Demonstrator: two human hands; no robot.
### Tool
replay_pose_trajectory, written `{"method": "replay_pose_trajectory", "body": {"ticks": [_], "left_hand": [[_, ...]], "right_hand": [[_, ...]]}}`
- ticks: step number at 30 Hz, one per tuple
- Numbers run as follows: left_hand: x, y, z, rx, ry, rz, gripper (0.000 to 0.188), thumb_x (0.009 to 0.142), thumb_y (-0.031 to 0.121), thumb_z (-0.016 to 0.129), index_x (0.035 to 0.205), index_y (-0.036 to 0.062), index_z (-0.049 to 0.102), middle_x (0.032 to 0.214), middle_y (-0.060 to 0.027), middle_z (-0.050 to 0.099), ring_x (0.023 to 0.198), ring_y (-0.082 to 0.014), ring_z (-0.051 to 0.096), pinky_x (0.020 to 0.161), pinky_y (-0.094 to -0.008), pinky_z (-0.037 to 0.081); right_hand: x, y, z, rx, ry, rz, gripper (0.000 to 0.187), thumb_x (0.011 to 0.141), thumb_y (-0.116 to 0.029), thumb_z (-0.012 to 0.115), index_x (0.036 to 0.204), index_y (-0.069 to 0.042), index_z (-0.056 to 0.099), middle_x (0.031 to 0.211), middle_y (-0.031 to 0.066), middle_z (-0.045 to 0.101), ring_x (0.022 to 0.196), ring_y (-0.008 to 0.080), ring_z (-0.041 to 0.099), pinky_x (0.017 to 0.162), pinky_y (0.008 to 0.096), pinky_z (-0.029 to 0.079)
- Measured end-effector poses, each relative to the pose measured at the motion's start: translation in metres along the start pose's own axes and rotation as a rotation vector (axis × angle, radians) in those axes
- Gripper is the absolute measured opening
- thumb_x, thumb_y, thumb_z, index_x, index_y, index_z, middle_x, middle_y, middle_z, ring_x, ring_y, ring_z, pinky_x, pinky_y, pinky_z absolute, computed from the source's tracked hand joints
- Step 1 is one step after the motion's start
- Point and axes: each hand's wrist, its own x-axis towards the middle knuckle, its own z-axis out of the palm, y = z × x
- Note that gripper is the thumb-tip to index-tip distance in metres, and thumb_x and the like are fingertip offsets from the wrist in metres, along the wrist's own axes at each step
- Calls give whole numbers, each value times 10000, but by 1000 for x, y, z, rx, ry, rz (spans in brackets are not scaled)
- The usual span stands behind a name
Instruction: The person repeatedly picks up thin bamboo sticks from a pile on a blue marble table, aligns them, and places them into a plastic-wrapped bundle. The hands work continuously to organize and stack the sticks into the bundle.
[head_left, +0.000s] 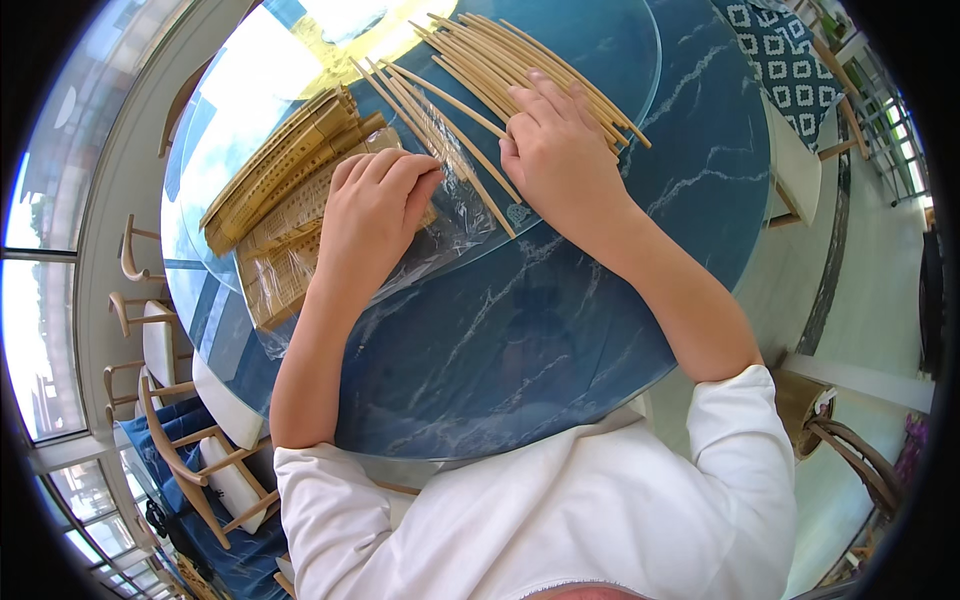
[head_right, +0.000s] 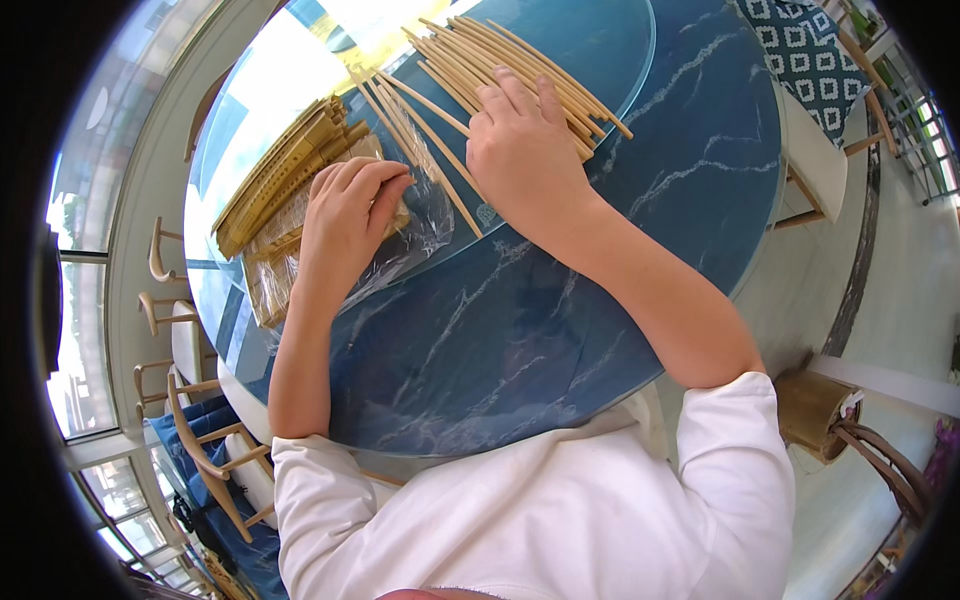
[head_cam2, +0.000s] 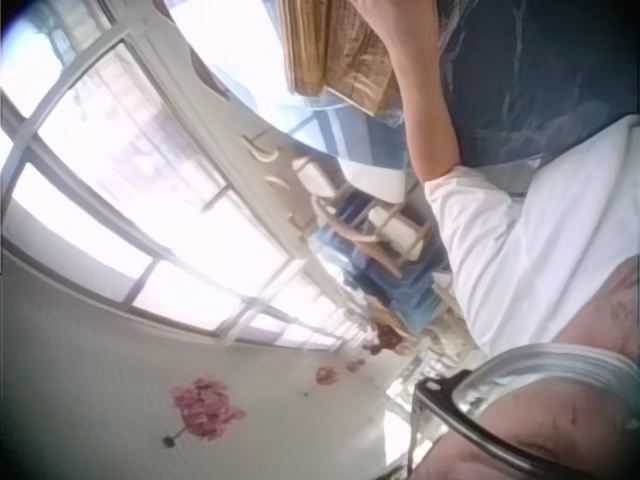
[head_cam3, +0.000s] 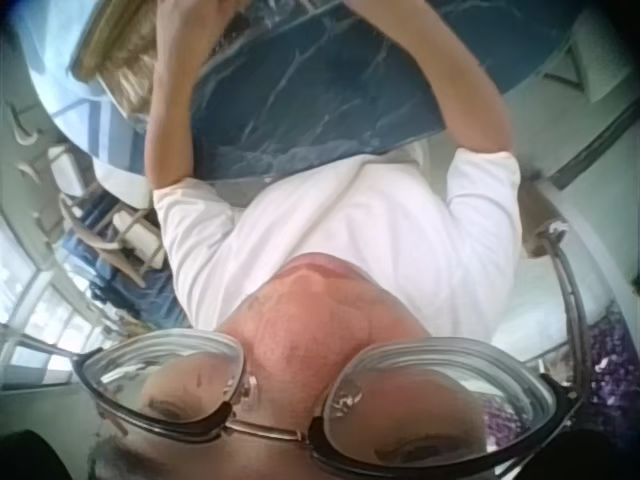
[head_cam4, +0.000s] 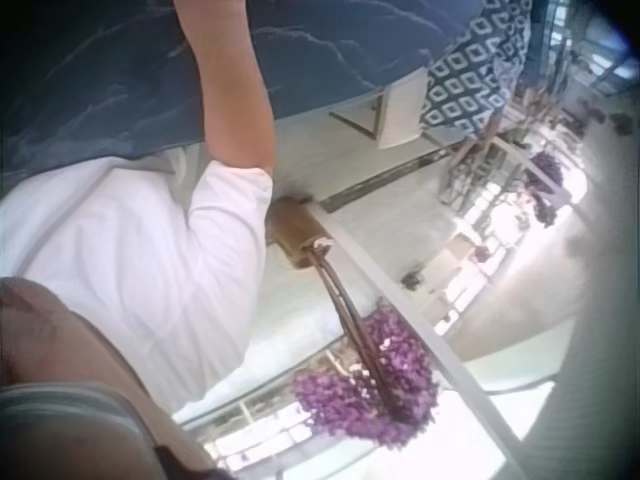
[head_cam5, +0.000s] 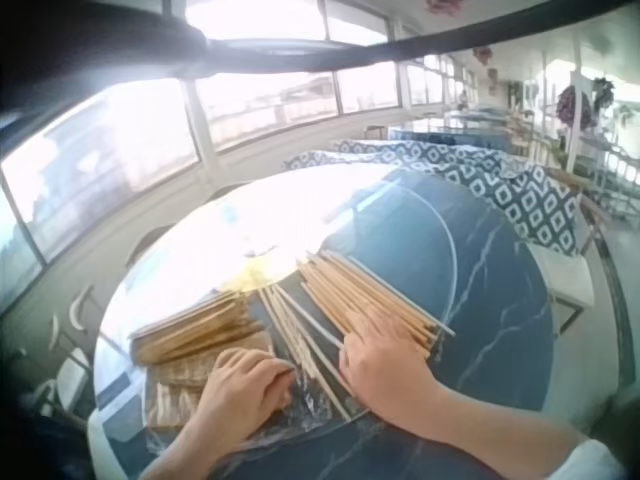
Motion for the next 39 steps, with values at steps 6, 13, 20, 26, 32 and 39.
{"method": "replay_pose_trajectory", "body": {"ticks": [6, 13, 20, 26, 32, 39], "left_hand": [[-1, -26, -11, -61, -106, 20, 217, 982, 196, 796, 1151, 63, 767, 1155, -92, 742, 1105, -290, 698, 1047, -436, 529], [-9, -54, -19, -140, -142, -23, 170, 1023, 206, 744, 1078, 48, 777, 1144, -96, 724, 1118, -316, 679, 1026, -425, 540], [-8, -56, -13, -198, -140, -32, 166, 1051, 179, 703, 1069, 25, 761, 1139, -96, 719, 1095, -310, 677, 996, -417, 538], [-8, -53, -13, -234, -156, -82, 182, 1068, 180, 680, 1089, 11, 745, 1153, -114, 713, 1115, -321, 671, 999, -421, 537], [-6, -51, -10, -279, -111, -87, 197, 1076, 182, 670, 1083, -5, 735, 1163, -123, 714, 1118, -330, 672, 986, -426, 545], [-3, -45, -13, -284, 6, -84, 149, 1056, 133, 693, 1080, -9, 734, 1133, -111, 720, 1015, -292, 702, 885, -388, 570]], "right_hand": [[16, 49, -45, 501, 104, 368, 316, 1103, -312, 612, 967, -40, 694, 979, 100, 738, 1039, 310, 709, 1089, 472, 484], [17, 118, -47, 921, 495, 618, 332, 1103, -315, 664, 957, -25, 734, 984, 94, 762, 1219, 224, 676, 1179, 366, 362], [10, 134, -43, 1034, 453, 453, 418, 1165, -312, 517, 840, -79, 639, 786, 15, 558, 1130, 253, 750, 978, 323, 456], [12, 127, -40, 978, 414, 450, 424, 1166, -288, 491, 827, -79, 636, 784, 18, 552, 1116, 239, 752, 953, 318, 467], [12, 120, -41, 970, 423, 467, 434, 1166, -324, 505, 836, -79, 645, 759, 6, 544, 1083, 211, 757, 878, 285, 459], [9, 139, -22, 887, 254, 750, 490, 1149, -428, 552, 826, -71, 645, 712, -27, 530, 905, 135, 714, 788, 271, 456]]}}
